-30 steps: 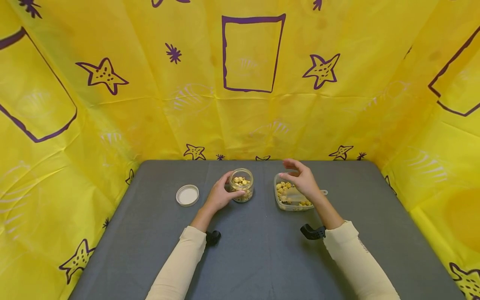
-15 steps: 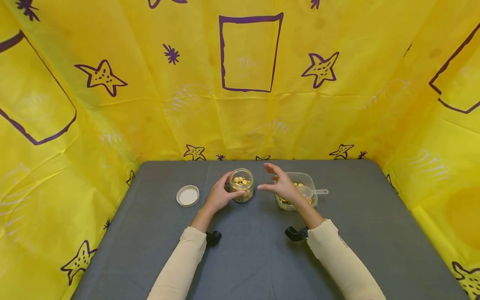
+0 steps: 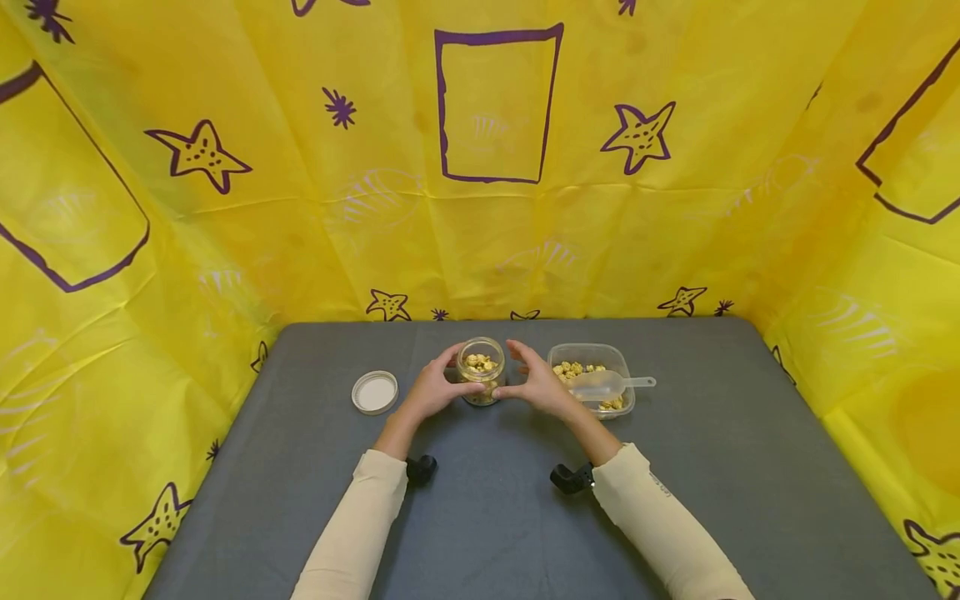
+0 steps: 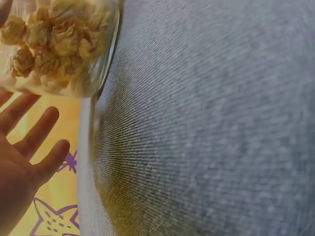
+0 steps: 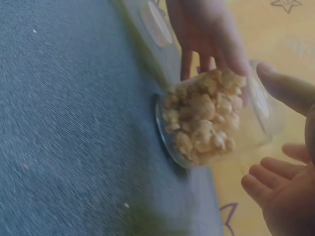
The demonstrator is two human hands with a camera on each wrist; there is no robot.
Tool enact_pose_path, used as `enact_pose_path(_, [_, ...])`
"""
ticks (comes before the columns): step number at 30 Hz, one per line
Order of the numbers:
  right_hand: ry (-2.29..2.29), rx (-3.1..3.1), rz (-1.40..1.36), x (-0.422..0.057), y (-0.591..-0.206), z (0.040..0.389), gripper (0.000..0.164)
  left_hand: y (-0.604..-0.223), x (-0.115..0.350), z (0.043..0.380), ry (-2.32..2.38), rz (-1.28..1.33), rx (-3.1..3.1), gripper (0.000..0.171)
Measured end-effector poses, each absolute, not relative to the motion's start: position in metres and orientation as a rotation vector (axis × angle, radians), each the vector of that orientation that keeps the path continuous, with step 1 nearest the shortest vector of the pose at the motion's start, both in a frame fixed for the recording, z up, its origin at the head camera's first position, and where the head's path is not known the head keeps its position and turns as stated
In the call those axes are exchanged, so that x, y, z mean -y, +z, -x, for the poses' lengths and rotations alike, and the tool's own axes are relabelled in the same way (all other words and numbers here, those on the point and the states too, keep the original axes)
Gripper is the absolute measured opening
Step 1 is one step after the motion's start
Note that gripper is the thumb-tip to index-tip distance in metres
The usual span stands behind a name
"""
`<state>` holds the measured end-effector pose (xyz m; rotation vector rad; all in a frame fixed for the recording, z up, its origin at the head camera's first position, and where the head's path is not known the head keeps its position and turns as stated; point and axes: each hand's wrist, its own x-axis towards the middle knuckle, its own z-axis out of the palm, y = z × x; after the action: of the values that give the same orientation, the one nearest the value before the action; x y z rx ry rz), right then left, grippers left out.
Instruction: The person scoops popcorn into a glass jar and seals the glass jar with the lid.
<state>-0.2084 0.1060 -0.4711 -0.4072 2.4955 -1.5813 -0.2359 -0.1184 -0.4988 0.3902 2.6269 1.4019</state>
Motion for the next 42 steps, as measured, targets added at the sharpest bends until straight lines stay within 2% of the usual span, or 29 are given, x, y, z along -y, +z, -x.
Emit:
enact_pose_path(17, [-1.747, -2.453, 0.272, -0.087, -0.494, 0.213, 0.097, -0.495, 0.123, 0.245, 1.386, -0.5, -2.56, 0.083])
enact_pose_path(42, [-1.727, -2.52, 0.371, -0.078, -0.516, 0.225, 0.091, -0.498, 0.133, 0.244, 1.438, -0.539, -2.462, 0.082])
